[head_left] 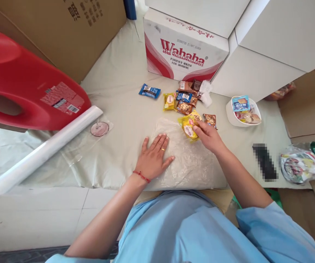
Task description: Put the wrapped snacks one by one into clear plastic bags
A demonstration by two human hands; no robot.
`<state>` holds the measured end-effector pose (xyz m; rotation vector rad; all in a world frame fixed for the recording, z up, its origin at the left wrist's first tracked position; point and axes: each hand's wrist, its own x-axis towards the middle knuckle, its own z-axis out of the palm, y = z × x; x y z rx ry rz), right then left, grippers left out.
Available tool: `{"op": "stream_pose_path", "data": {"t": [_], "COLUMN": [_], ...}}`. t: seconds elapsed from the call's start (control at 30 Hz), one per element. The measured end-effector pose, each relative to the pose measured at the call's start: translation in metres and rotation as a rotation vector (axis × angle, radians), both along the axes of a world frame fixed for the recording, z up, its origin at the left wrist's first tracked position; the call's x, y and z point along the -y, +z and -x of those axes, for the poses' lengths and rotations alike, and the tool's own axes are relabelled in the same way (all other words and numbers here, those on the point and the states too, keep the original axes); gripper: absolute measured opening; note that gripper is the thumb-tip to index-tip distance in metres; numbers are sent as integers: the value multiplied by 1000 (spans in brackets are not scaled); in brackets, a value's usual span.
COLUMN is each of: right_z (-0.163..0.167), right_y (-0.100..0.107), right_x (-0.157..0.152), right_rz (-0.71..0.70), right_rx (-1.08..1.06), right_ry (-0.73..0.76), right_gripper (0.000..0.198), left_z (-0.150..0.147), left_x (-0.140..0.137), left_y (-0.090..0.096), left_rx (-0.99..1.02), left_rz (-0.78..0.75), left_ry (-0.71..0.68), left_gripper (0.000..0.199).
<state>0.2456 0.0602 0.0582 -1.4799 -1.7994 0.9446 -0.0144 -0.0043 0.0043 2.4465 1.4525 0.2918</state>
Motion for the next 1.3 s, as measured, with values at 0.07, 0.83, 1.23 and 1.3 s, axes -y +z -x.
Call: {"op": "stream_pose_path", "data": {"t": [0.07,0.83,1.23,1.3], "right_z": [-3,13,-41,-41], "right_y": [-4,-49,-40,-44], "right_x": [17,79,167,169], "right_rz": [-219,-295,-290,-285], "right_rx": [193,444,360,309], "right_ry": [51,265,415,390], "right_gripper": [38,44,37,23], "left_z": [0,13,58,62], "left_x": [0,3,26,29], "left_y": [-1,-10,-11,-6], "left_rx": [-17,32,149,169], "left_rz": [-8,-153,-316,-255], "left_ry": [15,104,50,-113], "left_gripper": [81,58,54,53]}}
